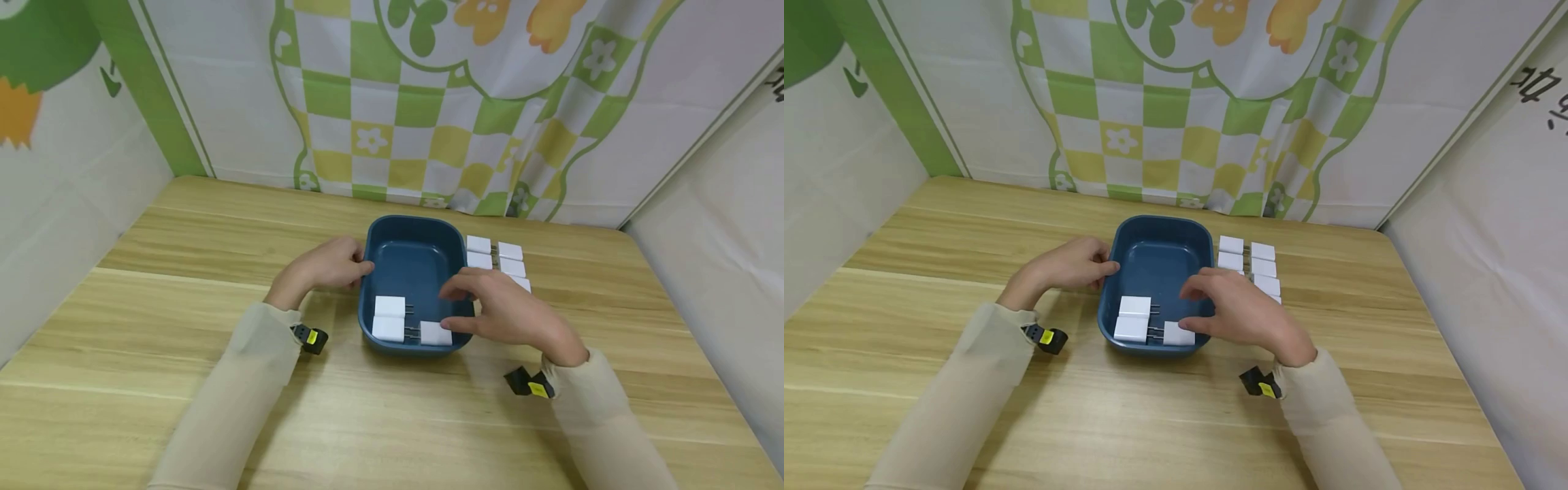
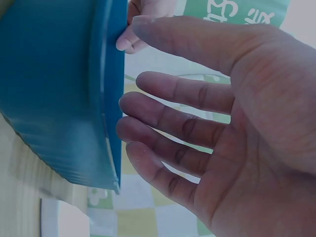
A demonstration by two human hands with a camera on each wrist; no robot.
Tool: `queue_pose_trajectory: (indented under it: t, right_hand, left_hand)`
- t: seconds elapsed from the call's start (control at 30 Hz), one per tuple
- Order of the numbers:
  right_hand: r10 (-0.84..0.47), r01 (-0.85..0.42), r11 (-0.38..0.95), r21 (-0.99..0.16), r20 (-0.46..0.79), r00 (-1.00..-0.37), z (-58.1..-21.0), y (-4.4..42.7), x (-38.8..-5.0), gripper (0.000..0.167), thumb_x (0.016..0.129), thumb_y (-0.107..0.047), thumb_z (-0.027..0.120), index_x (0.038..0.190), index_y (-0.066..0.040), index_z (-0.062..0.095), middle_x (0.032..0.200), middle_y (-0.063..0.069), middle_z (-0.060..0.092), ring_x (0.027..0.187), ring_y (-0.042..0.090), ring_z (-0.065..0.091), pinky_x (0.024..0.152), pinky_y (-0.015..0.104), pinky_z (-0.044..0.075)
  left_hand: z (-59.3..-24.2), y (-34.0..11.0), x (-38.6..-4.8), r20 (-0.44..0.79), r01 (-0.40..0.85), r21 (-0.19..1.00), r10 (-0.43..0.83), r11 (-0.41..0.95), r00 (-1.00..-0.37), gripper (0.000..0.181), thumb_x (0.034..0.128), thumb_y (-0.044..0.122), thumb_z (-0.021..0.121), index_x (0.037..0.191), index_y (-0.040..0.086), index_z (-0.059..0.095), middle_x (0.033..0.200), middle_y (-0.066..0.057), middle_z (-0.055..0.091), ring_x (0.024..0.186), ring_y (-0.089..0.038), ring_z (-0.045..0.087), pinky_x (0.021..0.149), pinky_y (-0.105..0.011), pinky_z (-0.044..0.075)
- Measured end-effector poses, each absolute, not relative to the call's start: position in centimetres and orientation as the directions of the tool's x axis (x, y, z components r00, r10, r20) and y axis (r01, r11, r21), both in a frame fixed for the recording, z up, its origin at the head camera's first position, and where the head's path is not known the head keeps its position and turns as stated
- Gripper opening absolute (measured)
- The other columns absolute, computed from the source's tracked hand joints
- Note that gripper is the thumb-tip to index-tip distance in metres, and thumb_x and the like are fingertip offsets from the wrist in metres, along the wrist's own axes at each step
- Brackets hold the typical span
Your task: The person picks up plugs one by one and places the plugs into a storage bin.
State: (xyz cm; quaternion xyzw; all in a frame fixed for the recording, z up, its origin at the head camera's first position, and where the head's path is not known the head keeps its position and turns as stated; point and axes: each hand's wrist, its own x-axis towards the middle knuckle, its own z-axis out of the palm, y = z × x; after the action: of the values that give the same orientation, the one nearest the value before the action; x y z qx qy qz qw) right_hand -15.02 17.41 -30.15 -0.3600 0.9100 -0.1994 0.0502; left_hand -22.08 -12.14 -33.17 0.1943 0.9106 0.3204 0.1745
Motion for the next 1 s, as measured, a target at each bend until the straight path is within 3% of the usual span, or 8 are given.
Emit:
queue_pose_trajectory:
  t: [0.53,1.0]
  right_hand:
    - [-0.599,-0.593,0.697,-0.404,0.126,-0.79,-29.0,20.3,-15.8,0.034,0.085,-0.023,0.084,0.112,-0.005,0.072,0.103,0.002,0.071,0.093,0.018,0.065,0.079,0.039,0.054]
    - [-0.53,-0.518,0.762,-0.388,0.085,-0.844,-29.2,22.1,-16.9,0.032,0.082,-0.019,0.086,0.107,-0.003,0.071,0.098,0.005,0.07,0.091,0.024,0.065,0.083,0.045,0.054]
  left_hand:
    - [-33.3,-12.2,-22.1,-0.193,0.24,0.661,0.471,0.711,-0.861,0.03,0.1037,0.021,0.055,0.083,0.001,0.065,0.077,-0.012,0.068,0.064,-0.018,0.055,0.059,-0.031,0.044]
    - [-33.4,-12.2,-22.1,-0.192,0.242,0.664,0.474,0.707,-0.86,0.03,0.1039,0.022,0.055,0.082,0.002,0.064,0.077,-0.011,0.067,0.063,-0.019,0.055,0.059,-0.031,0.044]
